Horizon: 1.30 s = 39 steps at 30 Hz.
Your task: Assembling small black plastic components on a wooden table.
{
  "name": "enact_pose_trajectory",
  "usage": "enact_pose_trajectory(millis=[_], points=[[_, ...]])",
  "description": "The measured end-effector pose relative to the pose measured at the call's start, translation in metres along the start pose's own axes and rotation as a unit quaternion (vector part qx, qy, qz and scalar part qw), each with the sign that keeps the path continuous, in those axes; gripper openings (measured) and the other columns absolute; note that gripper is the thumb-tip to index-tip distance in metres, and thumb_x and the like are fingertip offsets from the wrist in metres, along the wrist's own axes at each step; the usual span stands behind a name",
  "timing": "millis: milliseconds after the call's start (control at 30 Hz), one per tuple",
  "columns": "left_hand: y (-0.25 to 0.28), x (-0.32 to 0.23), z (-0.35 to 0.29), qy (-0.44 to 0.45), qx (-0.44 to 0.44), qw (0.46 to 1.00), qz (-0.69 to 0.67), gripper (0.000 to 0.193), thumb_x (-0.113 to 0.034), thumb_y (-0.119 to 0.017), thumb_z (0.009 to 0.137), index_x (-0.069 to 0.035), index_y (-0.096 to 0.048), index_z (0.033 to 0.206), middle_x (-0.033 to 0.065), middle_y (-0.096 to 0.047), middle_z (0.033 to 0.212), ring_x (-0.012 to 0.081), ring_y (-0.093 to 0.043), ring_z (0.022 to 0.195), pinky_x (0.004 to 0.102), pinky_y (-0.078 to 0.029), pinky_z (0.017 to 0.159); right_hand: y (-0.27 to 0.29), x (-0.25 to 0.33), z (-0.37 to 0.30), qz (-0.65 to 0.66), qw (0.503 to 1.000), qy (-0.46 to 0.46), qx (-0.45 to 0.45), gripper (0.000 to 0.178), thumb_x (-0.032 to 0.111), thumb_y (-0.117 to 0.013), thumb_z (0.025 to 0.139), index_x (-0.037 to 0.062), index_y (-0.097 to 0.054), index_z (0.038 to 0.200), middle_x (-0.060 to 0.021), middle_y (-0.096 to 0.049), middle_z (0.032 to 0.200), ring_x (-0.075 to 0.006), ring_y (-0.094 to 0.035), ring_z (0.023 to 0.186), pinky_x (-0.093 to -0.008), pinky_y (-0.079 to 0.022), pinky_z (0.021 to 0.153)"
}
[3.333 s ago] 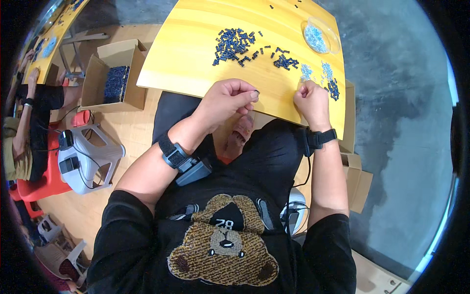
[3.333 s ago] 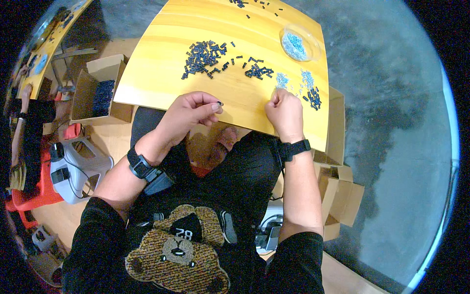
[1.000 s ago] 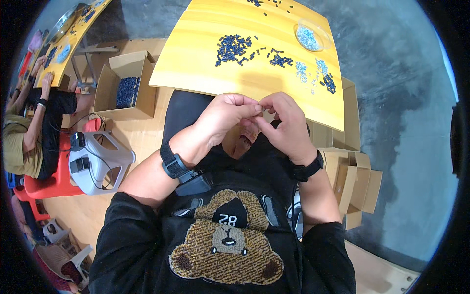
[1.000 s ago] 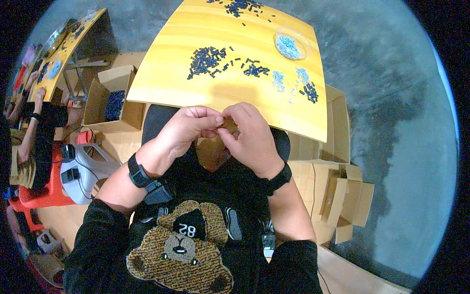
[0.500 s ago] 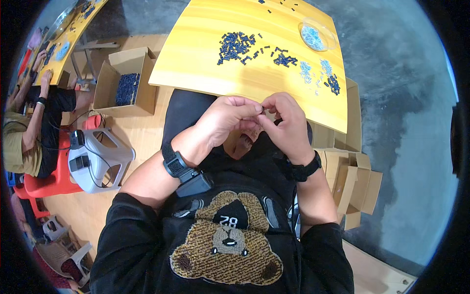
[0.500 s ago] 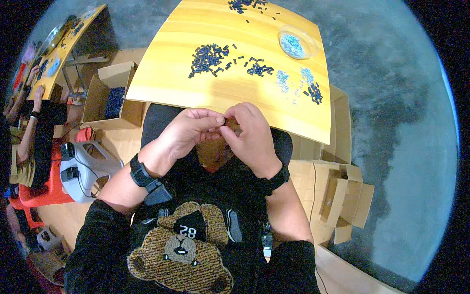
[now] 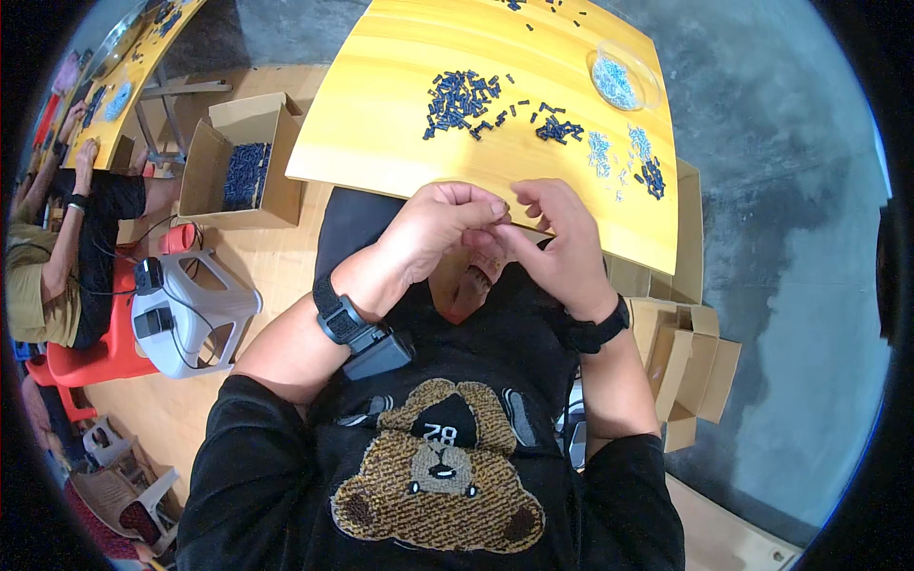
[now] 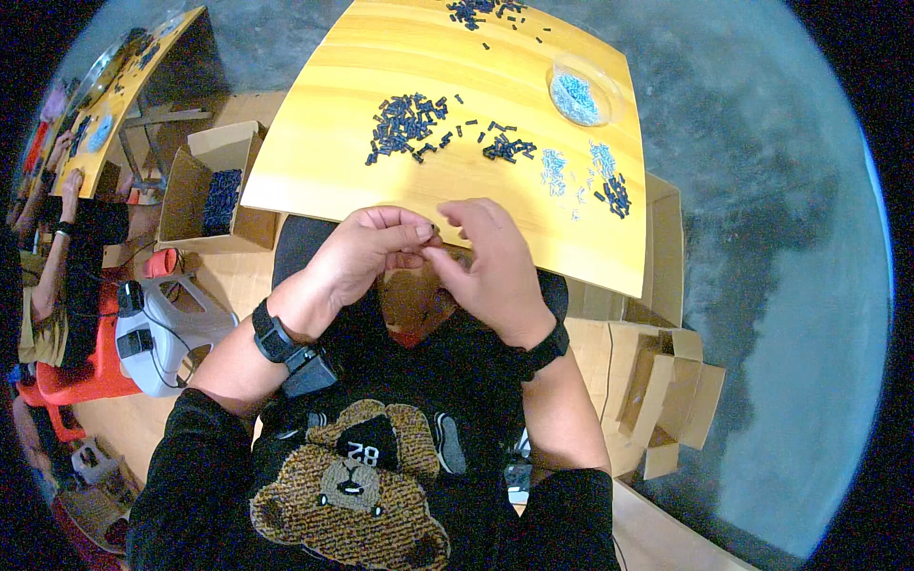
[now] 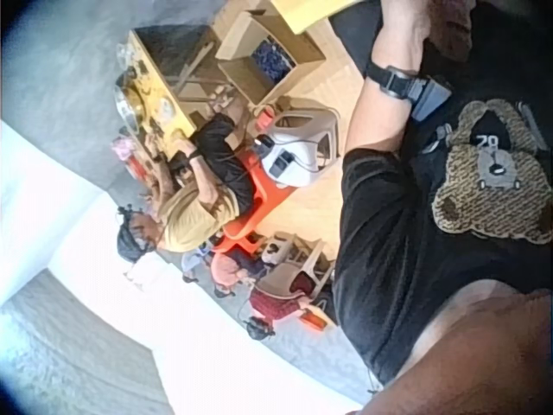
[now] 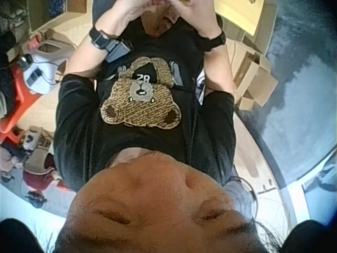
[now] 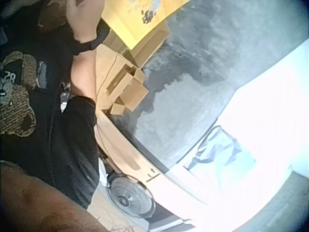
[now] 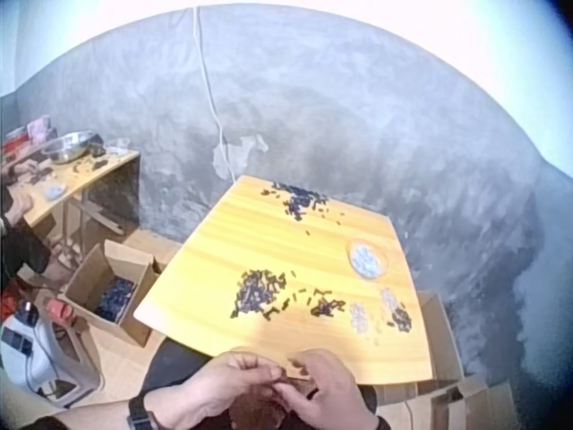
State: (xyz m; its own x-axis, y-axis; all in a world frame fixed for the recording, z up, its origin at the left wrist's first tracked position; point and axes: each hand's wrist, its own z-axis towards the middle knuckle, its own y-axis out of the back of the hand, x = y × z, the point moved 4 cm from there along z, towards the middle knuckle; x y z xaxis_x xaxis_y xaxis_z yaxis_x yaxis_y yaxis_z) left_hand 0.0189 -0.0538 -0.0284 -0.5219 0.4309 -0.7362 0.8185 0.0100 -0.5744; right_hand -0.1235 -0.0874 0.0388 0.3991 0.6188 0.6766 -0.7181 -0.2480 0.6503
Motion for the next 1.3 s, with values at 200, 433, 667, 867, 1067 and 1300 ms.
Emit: enact_pose_trajectory(millis=[200,433,667,867,1067,1300], points=[[0.013,-0.021,0.024,-0.081,-0.056,0.994,0.046,0.013,-0.015,-0.058,0.089,-0.004,-0.064,0.093,0.0041,-0.065,0.086,0.0105,-0.061,0.075,0.0228,-0.049,0.069,0.018,-0.039,0.016,-0.055,0.997,-0.060,0.000,0.020,0.008,-0.066,0.074,-0.0011,-0.060,0.091,-0.0129,-0.058,0.079,-0.0248,-0.058,0.071,-0.0319,-0.048,0.063],[0.025,-0.028,0.040,-0.117,-0.078,0.987,0.080,0.014,-0.013,-0.060,0.088,-0.001,-0.062,0.095,0.0049,-0.065,0.086,0.0099,-0.060,0.075,0.0223,-0.050,0.069,0.020,-0.079,0.057,-0.107,0.989,-0.102,0.004,0.012,0.008,-0.062,0.076,-0.0019,-0.065,0.080,-0.0169,-0.063,0.071,-0.0259,-0.062,0.063,-0.0317,-0.048,0.060],[0.034,-0.023,0.044,-0.110,-0.051,0.990,0.066,0.016,-0.013,-0.061,0.087,0.001,-0.060,0.095,0.0066,-0.064,0.085,0.0112,-0.062,0.075,0.0230,-0.052,0.070,0.008,-0.105,0.100,-0.154,0.977,-0.149,-0.016,0.015,0.014,-0.060,0.077,0.0004,-0.067,0.077,-0.0168,-0.063,0.068,-0.0285,-0.062,0.060,-0.0339,-0.048,0.058],[0.036,-0.024,0.045,-0.119,-0.020,0.991,0.063,0.015,-0.012,-0.060,0.087,0.002,-0.059,0.095,0.0076,-0.065,0.085,0.0120,-0.063,0.075,0.0243,-0.053,0.071,0.000,-0.108,0.114,-0.209,0.957,-0.200,0.006,0.017,0.019,-0.062,0.075,0.0026,-0.067,0.074,-0.0171,-0.063,0.069,-0.0310,-0.062,0.062,-0.0374,-0.049,0.060],[0.038,-0.024,0.046,-0.106,-0.003,0.994,0.034,0.015,-0.011,-0.060,0.087,0.002,-0.059,0.094,0.0084,-0.065,0.086,0.0121,-0.063,0.076,0.0245,-0.053,0.070,-0.008,-0.105,0.115,-0.270,0.944,-0.188,0.019,0.016,0.019,-0.061,0.074,0.0031,-0.065,0.071,-0.0166,-0.063,0.070,-0.0333,-0.061,0.066,-0.0396,-0.049,0.061],[0.037,-0.024,0.045,-0.112,0.005,0.993,0.033,0.014,-0.011,-0.061,0.087,0.002,-0.060,0.093,0.0068,-0.064,0.081,0.0105,-0.061,0.072,0.0230,-0.051,0.068,-0.013,-0.103,0.117,-0.285,0.942,-0.179,0.010,0.013,0.016,-0.059,0.074,0.0047,-0.065,0.071,-0.0166,-0.064,0.074,-0.0340,-0.061,0.068,-0.0407,-0.050,0.063]])
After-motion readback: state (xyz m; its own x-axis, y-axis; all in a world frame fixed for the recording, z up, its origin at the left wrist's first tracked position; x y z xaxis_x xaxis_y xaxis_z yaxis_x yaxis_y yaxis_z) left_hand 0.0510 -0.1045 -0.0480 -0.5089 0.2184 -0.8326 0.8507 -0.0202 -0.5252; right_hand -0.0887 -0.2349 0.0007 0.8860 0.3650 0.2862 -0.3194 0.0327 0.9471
